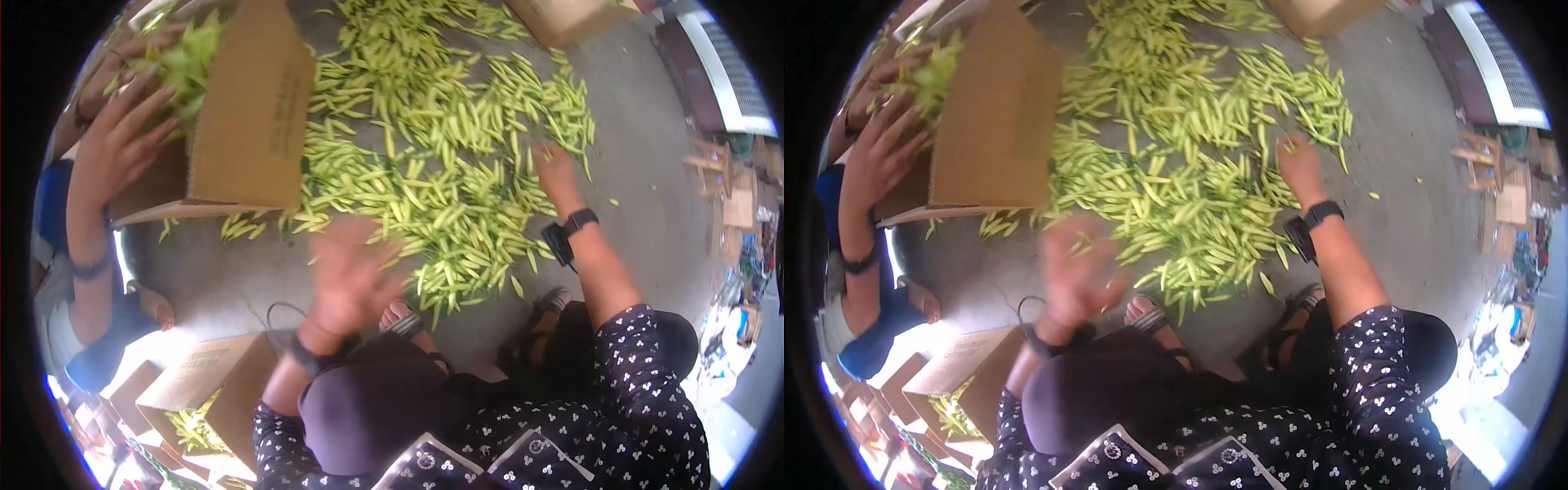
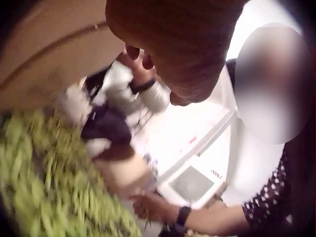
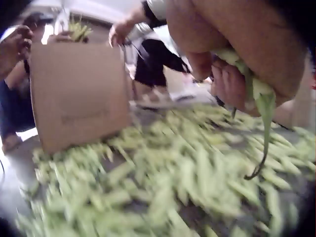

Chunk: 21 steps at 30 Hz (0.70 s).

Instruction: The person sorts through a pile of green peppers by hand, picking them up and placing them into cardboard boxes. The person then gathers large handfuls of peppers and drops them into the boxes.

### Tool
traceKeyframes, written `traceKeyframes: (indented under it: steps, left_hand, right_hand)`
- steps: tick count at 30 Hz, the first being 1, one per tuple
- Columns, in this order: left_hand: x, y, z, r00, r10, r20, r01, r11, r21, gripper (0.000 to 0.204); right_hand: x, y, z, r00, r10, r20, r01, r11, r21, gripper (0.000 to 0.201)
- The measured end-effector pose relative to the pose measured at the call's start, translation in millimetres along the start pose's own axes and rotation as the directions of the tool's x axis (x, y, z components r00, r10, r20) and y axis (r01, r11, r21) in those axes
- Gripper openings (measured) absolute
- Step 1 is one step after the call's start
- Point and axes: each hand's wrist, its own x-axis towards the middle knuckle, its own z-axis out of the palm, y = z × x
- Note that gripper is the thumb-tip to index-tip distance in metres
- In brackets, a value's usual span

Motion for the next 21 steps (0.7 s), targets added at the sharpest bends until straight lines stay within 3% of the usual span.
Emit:
traceKeyframes:
  steps: [1, 2, 3, 4, 6, 7, 9, 10, 12, 13, 15, 16, 18, 19, 20, 21]
  left_hand:
    - [-14, 10, 35, 0.983, 0.161, 0.092, -0.142, 0.972, -0.185, 0.045]
    - [-30, 21, 66, 0.920, 0.293, 0.261, -0.224, 0.938, -0.262, 0.047]
    - [-44, 30, 91, 0.811, 0.420, 0.408, -0.287, 0.892, -0.348, 0.049]
    - [-50, 37, 113, 0.801, 0.433, 0.413, -0.292, 0.886, -0.360, 0.049]
    - [-53, 47, 139, 0.541, 0.695, 0.474, -0.433, 0.713, -0.552, 0.053]
    - [-48, 45, 150, 0.532, 0.699, 0.478, -0.434, 0.710, -0.555, 0.053]
    - [-17, 30, 164, 0.370, 0.676, 0.637, -0.487, 0.725, -0.487, 0.056]
    - [-6, 24, 165, 0.362, 0.673, 0.645, -0.494, 0.725, -0.480, 0.056]
    - [12, 13, 158, 0.425, 0.667, 0.612, -0.658, 0.692, -0.297, 0.050]
    - [15, 1, 159, 0.421, 0.665, 0.617, -0.657, 0.693, -0.298, 0.050]
    - [21, -30, 160, 0.698, 0.596, 0.398, -0.608, 0.786, -0.110, 0.041]
    - [29, -39, 152, 0.701, 0.589, 0.401, -0.605, 0.790, -0.102, 0.041]
    - [48, -50, 127, 0.868, 0.300, 0.396, -0.386, 0.908, 0.160, 0.046]
    - [53, -54, 116, 0.870, 0.295, 0.395, -0.385, 0.907, 0.170, 0.046]
    - [57, -59, 107, 0.932, 0.151, 0.329, -0.237, 0.941, 0.242, 0.052]
    - [60, -63, 100, 0.968, 0.005, 0.250, -0.082, 0.950, 0.301, 0.059]
  right_hand:
    - [-17, 48, -6, 0.988, 0.144, 0.057, -0.142, 0.989, -0.045, 0.037]
    - [-34, 87, -8, 0.958, 0.285, 0.020, -0.282, 0.955, -0.093, 0.037]
    - [-53, 111, -11, 0.909, 0.417, -0.020, -0.416, 0.900, -0.133, 0.038]
    - [-74, 114, -18, 0.891, 0.452, -0.034, -0.449, 0.869, -0.210, 0.039]
    - [-111, 117, -14, 0.868, 0.494, -0.053, -0.488, 0.828, -0.277, 0.039]
    - [-125, 119, -3, 0.858, 0.502, -0.105, -0.513, 0.829, -0.222, 0.041]
    - [-139, 103, 13, 0.842, 0.518, -0.152, -0.537, 0.829, -0.153, 0.043]
    - [-141, 89, 21, 0.863, 0.494, -0.109, -0.505, 0.854, -0.124, 0.044]
    - [-136, 50, 27, 0.901, 0.433, 0.006, -0.433, 0.901, -0.017, 0.045]
    - [-129, 29, 29, 0.917, 0.392, 0.076, -0.397, 0.916, 0.066, 0.044]
    - [-112, -3, 41, 0.957, 0.273, 0.099, -0.286, 0.946, 0.152, 0.042]
    - [-103, -18, 48, 0.965, 0.241, 0.106, -0.260, 0.936, 0.239, 0.042]
    - [-85, -52, 61, 0.989, 0.116, 0.090, -0.140, 0.929, 0.341, 0.039]
    - [-77, -71, 62, 0.998, 0.022, 0.064, -0.043, 0.934, 0.356, 0.036]
    - [-71, -91, 55, 0.998, 0.012, 0.063, -0.034, 0.932, 0.361, 0.036]
    - [-65, -111, 45, 0.971, -0.059, 0.230, -0.043, 0.909, 0.416, 0.036]
